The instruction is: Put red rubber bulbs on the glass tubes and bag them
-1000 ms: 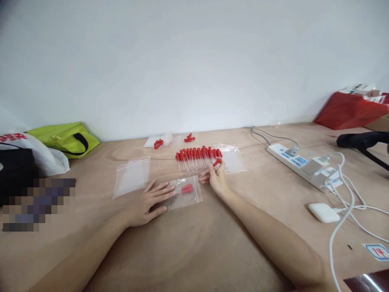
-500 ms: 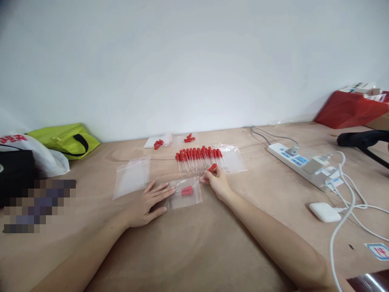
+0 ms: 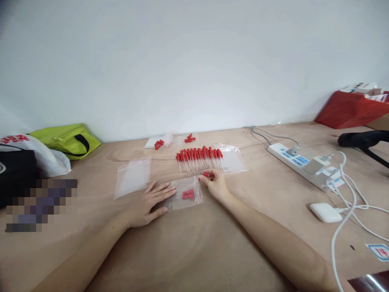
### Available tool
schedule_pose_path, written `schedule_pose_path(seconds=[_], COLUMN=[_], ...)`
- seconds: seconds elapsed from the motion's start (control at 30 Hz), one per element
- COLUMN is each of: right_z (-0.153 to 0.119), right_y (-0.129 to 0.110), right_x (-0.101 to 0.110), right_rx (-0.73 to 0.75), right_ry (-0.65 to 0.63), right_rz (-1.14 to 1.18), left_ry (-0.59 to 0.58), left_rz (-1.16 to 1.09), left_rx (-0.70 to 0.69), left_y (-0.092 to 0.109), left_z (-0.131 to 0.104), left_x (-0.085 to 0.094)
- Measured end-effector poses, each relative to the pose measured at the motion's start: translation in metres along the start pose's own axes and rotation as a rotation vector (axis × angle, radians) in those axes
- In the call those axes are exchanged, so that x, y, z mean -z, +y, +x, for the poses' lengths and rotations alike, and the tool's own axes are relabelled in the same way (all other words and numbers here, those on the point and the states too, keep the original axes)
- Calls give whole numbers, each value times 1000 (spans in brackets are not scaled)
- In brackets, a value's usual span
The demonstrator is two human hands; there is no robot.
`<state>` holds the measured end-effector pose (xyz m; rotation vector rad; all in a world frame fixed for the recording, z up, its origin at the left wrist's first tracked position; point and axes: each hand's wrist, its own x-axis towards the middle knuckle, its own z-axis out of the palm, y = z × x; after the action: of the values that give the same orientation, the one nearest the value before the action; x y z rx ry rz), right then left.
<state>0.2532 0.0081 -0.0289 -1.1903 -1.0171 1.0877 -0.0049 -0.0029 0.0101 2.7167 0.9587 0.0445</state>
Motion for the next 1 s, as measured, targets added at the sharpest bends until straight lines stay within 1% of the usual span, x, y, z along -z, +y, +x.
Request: schedule_pose_path(seconds=[0.1, 0.23, 0.3, 0.43, 0.5, 0.53, 0.57, 0.7, 0.77, 0.87, 0.9, 0.93, 1.0], right_z=[1, 0, -1, 0, 2, 3, 4, 5, 3, 4, 7, 12, 26], right_y=[-1, -2, -3, -7, -7, -6, -5, 2, 3, 0, -2, -5, -9], right_x=[2, 3, 4, 12, 15, 15, 15, 6, 2, 3, 5, 8, 14], right_rx=[26, 107, 140, 154, 153, 163, 183, 327, 420, 522, 522, 502, 421], right_ry=[-22, -54, -134, -364, -430, -437, -422, -288, -293, -349, -336, -293, -140], right_rz=[-71, -137, -204, -316, -366, -389, -414, -531, -614, -723, -743, -753, -769], left_ry=[-2, 5, 13, 20, 22, 25, 26, 25, 26, 29, 29, 30, 39], left_rz=[4, 11, 13, -1, -10, -12, -13, 0, 4, 0, -3, -7, -16], left_rx=[6, 24, 33, 61, 67, 66, 63, 54, 55, 50, 47, 40, 25], left_y=[2, 4, 4, 5, 6, 6, 6, 7, 7, 7, 6, 6, 4], left_z=[0, -1, -1, -1, -1, -1, -1, -1, -1, -1, -1, -1, -1], left_x=[1, 2, 2, 2, 3, 3, 3, 4, 4, 3, 3, 3, 2])
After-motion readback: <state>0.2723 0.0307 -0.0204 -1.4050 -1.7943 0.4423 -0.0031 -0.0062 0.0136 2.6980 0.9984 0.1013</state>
